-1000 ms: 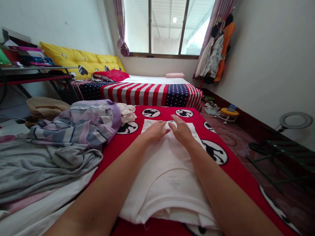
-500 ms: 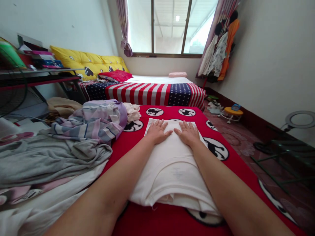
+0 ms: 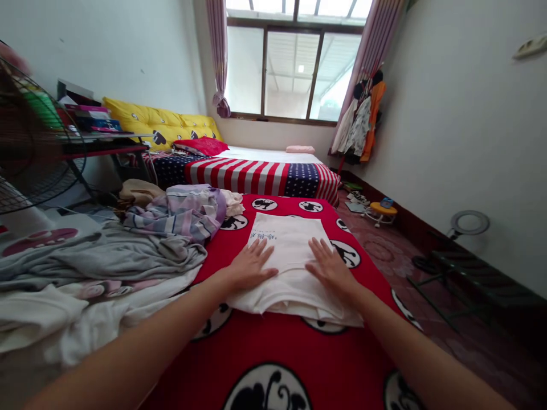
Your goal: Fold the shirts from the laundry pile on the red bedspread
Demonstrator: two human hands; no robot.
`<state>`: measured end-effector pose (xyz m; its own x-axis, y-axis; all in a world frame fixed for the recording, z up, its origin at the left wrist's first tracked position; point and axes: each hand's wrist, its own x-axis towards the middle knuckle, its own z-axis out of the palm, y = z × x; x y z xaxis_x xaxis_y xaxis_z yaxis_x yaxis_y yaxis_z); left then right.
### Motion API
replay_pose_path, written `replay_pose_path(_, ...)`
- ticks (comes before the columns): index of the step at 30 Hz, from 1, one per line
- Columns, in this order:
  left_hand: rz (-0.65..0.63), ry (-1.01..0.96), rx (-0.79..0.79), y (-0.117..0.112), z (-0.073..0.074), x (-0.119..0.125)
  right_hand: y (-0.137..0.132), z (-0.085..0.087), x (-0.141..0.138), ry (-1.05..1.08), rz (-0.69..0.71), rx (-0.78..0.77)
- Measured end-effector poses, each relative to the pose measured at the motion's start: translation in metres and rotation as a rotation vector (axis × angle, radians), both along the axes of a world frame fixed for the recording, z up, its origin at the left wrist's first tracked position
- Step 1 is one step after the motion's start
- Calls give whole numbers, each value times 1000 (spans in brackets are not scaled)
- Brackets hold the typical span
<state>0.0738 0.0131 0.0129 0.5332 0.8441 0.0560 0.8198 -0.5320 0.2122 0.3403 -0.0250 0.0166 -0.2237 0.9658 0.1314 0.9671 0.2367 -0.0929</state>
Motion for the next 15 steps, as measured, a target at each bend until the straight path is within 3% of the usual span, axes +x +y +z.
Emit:
replay_pose_path(4,53,-51,105,-30,-16,-12,-50,-23,13,-63,-105,-3)
replay_pose_path(7,114,-84,177,-38,-16,-9,-62,-24,10,-43,-144,163)
replay_pose_path(11,194,-204,298,-45,-12,-11,-72,-16,-1,62,-7,382)
replay_pose_path(15,341,-271,340,-49,-12,-19,-79,-14,-1,176,130,406)
